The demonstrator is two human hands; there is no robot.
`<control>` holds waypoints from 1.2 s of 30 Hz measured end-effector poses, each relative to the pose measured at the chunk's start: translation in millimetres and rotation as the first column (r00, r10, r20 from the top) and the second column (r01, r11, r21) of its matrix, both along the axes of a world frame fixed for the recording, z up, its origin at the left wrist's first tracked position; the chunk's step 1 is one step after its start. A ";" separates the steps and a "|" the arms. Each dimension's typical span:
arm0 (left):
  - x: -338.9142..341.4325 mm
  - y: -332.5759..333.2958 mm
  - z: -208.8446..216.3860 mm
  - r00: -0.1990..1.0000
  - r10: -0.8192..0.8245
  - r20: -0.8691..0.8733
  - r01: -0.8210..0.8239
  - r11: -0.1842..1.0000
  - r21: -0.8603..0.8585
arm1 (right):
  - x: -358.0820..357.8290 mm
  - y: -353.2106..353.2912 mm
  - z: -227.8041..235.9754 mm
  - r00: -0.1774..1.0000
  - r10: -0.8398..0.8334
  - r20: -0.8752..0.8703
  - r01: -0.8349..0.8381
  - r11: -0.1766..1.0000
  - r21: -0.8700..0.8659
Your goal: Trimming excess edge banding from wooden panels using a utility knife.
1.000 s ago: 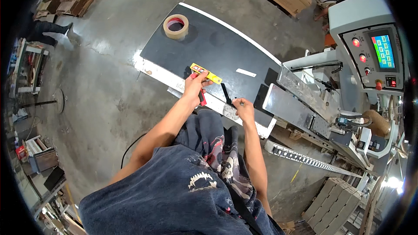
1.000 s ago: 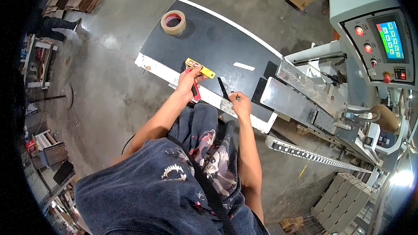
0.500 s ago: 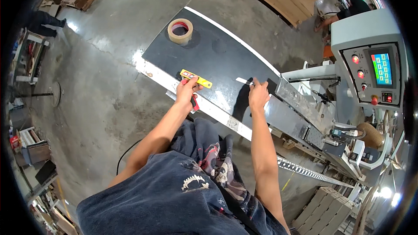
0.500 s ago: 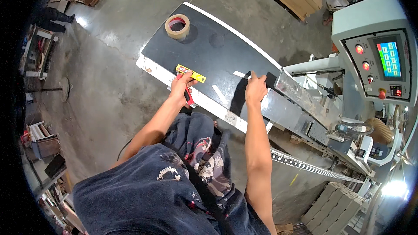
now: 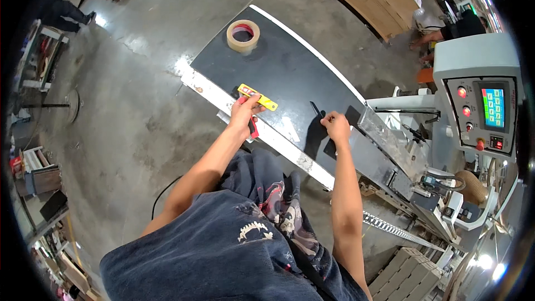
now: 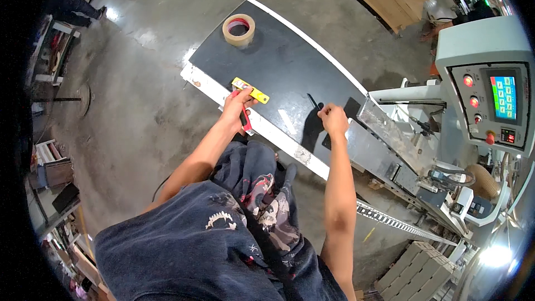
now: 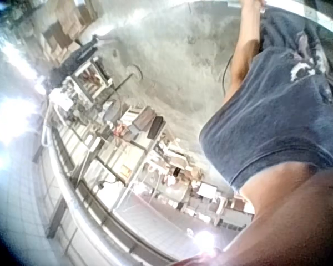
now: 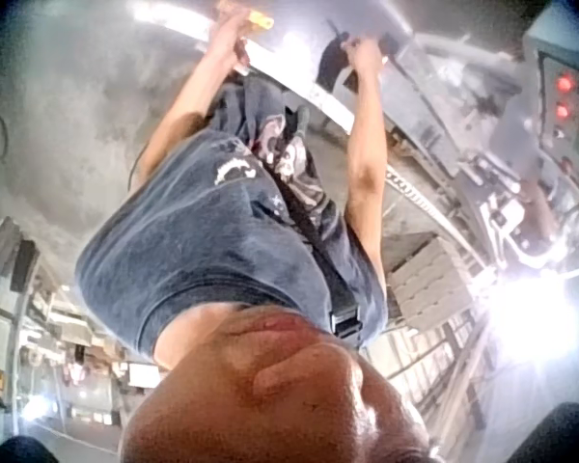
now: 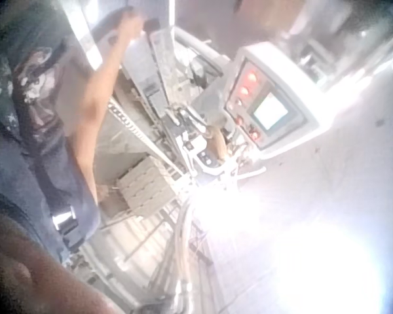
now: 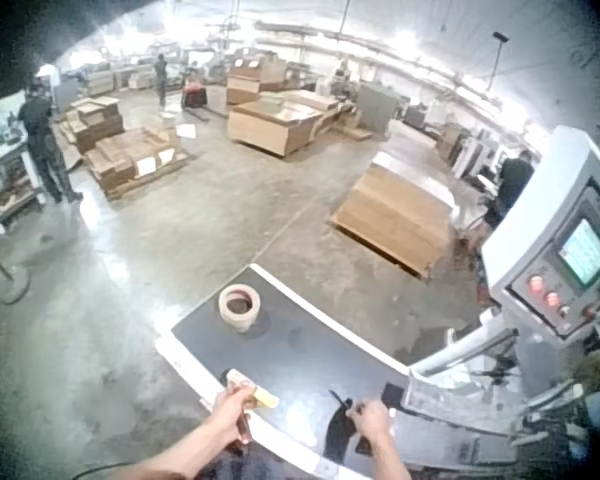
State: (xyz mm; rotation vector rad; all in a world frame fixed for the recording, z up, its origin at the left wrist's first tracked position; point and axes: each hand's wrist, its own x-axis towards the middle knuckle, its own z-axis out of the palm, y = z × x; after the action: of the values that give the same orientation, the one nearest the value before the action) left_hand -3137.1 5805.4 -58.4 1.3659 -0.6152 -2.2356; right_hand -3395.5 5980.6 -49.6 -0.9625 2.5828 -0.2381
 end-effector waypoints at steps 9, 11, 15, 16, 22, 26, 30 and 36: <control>-18.5 7.0 26.3 0.984 -0.175 -0.036 0.162 0.960 -0.227 | 92.2 19.8 69.0 0.299 -0.121 0.946 0.434 0.901 -0.022; -22.2 10.4 36.2 0.974 -0.227 -0.009 0.211 0.917 -0.338 | 101.6 19.4 78.2 0.292 -0.121 0.949 0.463 0.886 -0.029; -26.5 18.7 49.4 0.949 -0.316 0.005 0.288 0.856 -0.429 | 106.5 22.9 82.2 0.341 -0.149 0.928 0.462 0.886 -0.028; -26.9 20.7 51.9 0.945 -0.327 0.006 0.298 0.853 -0.428 | 105.7 25.5 80.8 0.322 -0.149 0.935 0.465 0.885 -0.019; -24.5 38.1 44.3 0.868 -0.497 0.024 0.468 0.800 -0.375 | 109.1 28.1 81.0 0.311 -0.181 0.933 0.505 0.863 -0.001; -23.7 40.4 25.9 0.942 -0.224 -0.250 0.280 0.935 0.218 | 119.4 39.7 85.0 0.412 -0.118 0.904 0.577 0.801 -0.159; -20.9 42.5 10.8 0.911 -0.167 -0.377 0.329 0.846 0.419 | 118.7 57.7 86.2 0.322 -0.014 0.947 0.597 0.779 -0.191; -27.8 48.0 38.4 0.935 -0.244 -0.259 0.269 0.961 0.066 | 127.0 51.8 94.6 0.337 -0.013 0.941 0.573 0.796 -0.194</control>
State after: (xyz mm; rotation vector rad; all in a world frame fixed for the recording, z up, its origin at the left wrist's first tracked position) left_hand -3164.9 5853.4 -19.9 1.0735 -0.6283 -2.6284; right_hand -3268.6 6032.4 45.0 -0.2232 1.5529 -1.2435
